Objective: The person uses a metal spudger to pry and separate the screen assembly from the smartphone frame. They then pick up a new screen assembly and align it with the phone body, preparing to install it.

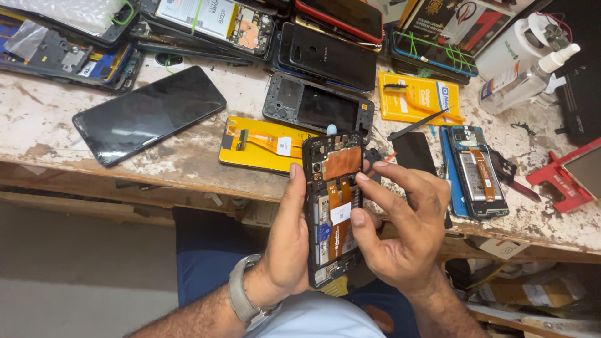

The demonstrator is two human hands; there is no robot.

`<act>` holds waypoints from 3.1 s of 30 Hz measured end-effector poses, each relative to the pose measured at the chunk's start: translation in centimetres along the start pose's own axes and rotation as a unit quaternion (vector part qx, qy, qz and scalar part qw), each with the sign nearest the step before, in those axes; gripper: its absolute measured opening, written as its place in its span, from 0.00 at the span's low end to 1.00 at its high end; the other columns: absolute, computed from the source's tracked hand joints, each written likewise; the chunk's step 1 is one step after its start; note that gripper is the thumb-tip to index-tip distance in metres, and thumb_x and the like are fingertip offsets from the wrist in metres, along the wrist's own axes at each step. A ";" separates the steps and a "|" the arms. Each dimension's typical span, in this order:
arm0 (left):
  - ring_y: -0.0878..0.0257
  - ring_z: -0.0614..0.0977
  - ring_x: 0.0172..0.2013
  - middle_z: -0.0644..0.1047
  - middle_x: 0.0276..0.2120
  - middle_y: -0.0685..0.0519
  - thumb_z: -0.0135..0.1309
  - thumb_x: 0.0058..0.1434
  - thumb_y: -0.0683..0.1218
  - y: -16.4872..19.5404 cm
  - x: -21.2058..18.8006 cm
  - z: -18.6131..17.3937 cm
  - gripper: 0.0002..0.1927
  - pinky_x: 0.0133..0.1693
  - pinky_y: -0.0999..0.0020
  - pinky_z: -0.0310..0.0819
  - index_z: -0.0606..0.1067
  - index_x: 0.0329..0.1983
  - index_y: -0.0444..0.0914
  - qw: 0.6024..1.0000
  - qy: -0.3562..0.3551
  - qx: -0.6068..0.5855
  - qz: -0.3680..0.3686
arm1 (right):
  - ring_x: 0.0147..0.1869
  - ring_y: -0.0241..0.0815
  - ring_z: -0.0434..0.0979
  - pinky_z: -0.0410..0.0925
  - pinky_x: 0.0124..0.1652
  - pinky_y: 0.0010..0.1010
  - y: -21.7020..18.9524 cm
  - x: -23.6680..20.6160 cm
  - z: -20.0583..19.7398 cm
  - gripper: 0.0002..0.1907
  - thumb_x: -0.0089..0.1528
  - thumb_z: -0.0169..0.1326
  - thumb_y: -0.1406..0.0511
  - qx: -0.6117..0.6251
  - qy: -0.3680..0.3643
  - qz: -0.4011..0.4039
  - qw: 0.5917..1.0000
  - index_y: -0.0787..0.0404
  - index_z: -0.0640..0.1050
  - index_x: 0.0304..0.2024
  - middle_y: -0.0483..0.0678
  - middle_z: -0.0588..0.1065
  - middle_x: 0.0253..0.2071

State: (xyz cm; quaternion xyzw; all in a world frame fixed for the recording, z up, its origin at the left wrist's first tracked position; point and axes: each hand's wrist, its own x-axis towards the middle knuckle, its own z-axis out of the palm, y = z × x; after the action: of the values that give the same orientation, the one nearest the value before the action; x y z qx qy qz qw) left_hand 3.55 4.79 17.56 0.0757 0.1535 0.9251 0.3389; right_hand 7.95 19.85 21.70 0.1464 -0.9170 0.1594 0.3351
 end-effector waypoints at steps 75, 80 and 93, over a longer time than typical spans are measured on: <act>0.51 0.84 0.38 0.78 0.44 0.40 0.28 0.72 0.75 1.9 4.3 -2.4 0.42 0.38 0.57 0.84 0.70 0.57 0.34 0.997 0.011 -0.079 0.024 | 0.55 0.44 0.70 0.67 0.55 0.35 2.3 -2.1 0.2 0.19 0.55 0.72 0.64 0.100 -0.070 -0.095 0.988 0.53 0.82 0.47 0.45 0.75 0.54; 0.51 0.84 0.38 0.77 0.43 0.41 0.28 0.71 0.75 1.9 4.3 -2.3 0.42 0.38 0.57 0.84 0.69 0.57 0.34 0.996 0.012 -0.090 0.014 | 0.55 0.45 0.70 0.67 0.56 0.37 2.3 -2.1 0.3 0.18 0.55 0.72 0.63 0.098 -0.071 -0.098 0.988 0.52 0.81 0.47 0.44 0.75 0.55; 0.52 0.83 0.37 0.76 0.43 0.42 0.29 0.69 0.77 1.9 4.4 -2.4 0.43 0.36 0.56 0.84 0.69 0.56 0.36 0.995 0.035 -0.097 0.010 | 0.55 0.43 0.70 0.61 0.54 0.41 2.2 -2.2 0.4 0.17 0.59 0.70 0.61 0.013 -0.075 -0.157 0.985 0.50 0.82 0.50 0.43 0.74 0.55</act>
State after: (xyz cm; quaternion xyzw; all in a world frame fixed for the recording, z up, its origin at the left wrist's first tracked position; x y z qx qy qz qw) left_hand -1.48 5.72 16.11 0.0113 0.0739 0.9411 0.3298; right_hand 8.57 22.04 19.55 0.3046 -0.9031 0.1052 0.2838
